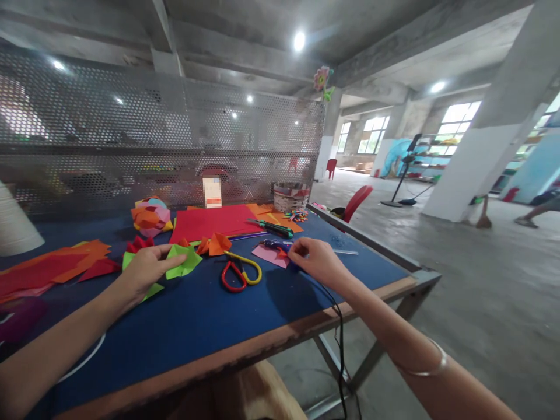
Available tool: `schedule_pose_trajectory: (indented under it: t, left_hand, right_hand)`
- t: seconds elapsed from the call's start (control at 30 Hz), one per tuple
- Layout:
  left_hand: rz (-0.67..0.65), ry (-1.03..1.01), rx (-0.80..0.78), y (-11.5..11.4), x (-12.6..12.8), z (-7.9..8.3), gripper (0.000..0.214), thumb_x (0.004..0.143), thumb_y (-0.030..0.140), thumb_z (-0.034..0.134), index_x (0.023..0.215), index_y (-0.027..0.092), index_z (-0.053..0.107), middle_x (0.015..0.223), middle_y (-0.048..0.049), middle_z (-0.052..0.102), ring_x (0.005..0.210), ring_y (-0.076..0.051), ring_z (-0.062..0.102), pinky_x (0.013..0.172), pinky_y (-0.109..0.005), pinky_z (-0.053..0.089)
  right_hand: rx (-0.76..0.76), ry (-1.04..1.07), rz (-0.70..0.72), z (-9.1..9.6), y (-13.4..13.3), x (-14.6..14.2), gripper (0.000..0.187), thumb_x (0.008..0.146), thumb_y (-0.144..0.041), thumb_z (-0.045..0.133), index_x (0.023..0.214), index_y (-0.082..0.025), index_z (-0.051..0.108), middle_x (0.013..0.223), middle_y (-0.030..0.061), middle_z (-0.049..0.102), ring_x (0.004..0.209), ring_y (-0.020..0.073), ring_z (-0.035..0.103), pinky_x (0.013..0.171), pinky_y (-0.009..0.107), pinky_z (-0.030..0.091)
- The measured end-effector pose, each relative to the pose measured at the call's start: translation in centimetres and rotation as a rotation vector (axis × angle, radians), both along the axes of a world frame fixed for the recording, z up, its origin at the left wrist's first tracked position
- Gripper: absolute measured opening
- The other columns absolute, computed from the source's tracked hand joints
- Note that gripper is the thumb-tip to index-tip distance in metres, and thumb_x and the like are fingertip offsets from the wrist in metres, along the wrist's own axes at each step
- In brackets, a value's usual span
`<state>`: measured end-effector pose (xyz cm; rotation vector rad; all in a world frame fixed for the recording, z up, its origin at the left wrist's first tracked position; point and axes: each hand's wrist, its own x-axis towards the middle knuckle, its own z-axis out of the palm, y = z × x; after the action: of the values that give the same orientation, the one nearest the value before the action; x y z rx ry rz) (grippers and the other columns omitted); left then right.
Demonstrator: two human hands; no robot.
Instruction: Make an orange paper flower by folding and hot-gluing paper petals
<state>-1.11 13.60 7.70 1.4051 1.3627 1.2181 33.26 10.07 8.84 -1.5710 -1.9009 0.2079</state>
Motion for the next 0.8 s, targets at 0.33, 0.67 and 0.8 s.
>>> schedule_pose_trajectory:
  t: [0.33, 0.67, 0.8]
  left_hand:
    - [-0.008, -0.037, -0.012, -0.1, -0.1, 0.1, 0.039, 0.047, 0.036, 0.081, 0.081, 0.017, 0.075, 0.070, -0.0029, 0.074, 0.057, -0.015, 0.062, 0.050, -0.024, 0.046]
    - [-0.048, -0.017, -0.014, 0.0, -0.3, 0.0, 0.034, 0.052, 0.036, 0.080, 0.081, 0.018, 0.074, 0.069, -0.0010, 0.073, 0.056, -0.015, 0.062, 0.051, -0.023, 0.046]
    - [-0.059, -0.022, 0.001, -0.1, -0.2, 0.0, 0.034, 0.049, 0.035, 0.083, 0.076, 0.018, 0.073, 0.069, -0.0014, 0.073, 0.060, -0.016, 0.064, 0.057, -0.025, 0.047]
  right_hand:
    - [-0.090, -0.104, -0.189, -1.8, 0.3, 1.5, 0.045, 0.078, -0.062, 0.052, 0.068, -0.019, 0.058, 0.063, 0.0018, 0.061, 0.060, 0.0161, 0.054, 0.054, 0.025, 0.033]
    - [-0.239, -0.332, -0.146, -1.1, 4.0, 0.2, 0.049, 0.074, -0.056, 0.062, 0.044, -0.021, 0.047, 0.044, -0.0020, 0.041, 0.048, 0.0136, 0.045, 0.050, 0.025, 0.024]
    - [-0.320, -0.182, -0.122, -0.5, 4.9, 0.3, 0.038, 0.062, -0.031, 0.071, 0.037, -0.021, 0.045, 0.037, -0.0049, 0.035, 0.042, 0.0098, 0.039, 0.045, 0.023, 0.024]
